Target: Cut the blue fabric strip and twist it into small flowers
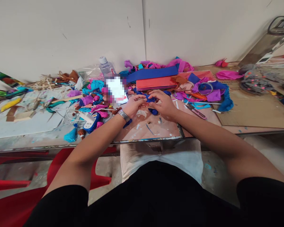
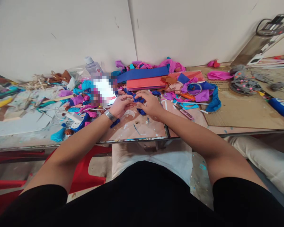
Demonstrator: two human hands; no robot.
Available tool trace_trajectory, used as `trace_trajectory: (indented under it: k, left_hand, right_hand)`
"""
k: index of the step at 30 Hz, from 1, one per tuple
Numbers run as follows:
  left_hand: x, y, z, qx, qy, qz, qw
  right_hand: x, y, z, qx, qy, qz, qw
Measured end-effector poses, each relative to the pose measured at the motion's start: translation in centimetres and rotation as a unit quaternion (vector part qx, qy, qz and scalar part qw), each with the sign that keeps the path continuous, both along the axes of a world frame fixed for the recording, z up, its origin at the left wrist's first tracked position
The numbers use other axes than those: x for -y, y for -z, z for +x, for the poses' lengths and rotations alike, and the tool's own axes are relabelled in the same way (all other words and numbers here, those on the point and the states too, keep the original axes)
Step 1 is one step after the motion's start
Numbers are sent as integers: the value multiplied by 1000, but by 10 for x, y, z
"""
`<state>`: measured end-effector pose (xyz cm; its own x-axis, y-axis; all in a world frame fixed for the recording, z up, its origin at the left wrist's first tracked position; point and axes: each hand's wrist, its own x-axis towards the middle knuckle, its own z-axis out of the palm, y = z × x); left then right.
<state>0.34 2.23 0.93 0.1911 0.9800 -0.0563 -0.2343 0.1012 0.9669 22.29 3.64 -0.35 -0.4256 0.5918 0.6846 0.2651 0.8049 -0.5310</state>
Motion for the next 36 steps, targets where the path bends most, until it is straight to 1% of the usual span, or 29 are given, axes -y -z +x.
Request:
trace_trajectory:
  k: [3, 6, 9, 12, 15, 18, 20, 23, 26, 30, 36]
  left_hand:
    - [0, 2, 0, -23, 4, 6, 1000]
    - [-2, 5, -1, -60, -7, 42, 997]
    - [-5, 8, -2, -94, -7, 127, 987]
    - [-7, 10, -3, -133, 9, 221, 966]
    - [-8, 12, -5, -156, 18, 275, 949]
    - [-8, 13, -6, -171, 6, 294, 940]
    - [-7, 14, -7, -199, -8, 306, 931]
    - [-6, 12, -7, -235, -26, 329, 914]
    - [-4, 10, -7, -246, -41, 345, 905]
    - [-3, 7, -6, -252, -55, 357, 898]
    - [-2, 8, -7, -254, -69, 361, 895]
  right_hand:
    - [0, 0, -2, -10, -16, 0, 1000]
    - [-1, 1, -3, -20, -15, 1, 1000]
    - [-2, 2, -3, -22, -11, -12, 1000]
    - [-2, 2, -1, -17, -6, -13, 1000]
    - [-2, 3, 0, -19, 2, -5, 1000]
    - [-3, 3, 0, -31, 4, -2, 1000]
    - [-3, 3, 0, -37, 5, -3, 999]
    - [-2, 2, -1, -40, 5, -4, 999]
    - [-1, 0, -1, -42, 6, -2, 999]
    - [1, -2, -1, -45, 11, -1, 999]
    - [2, -4, 0, -41, 10, 3, 999]
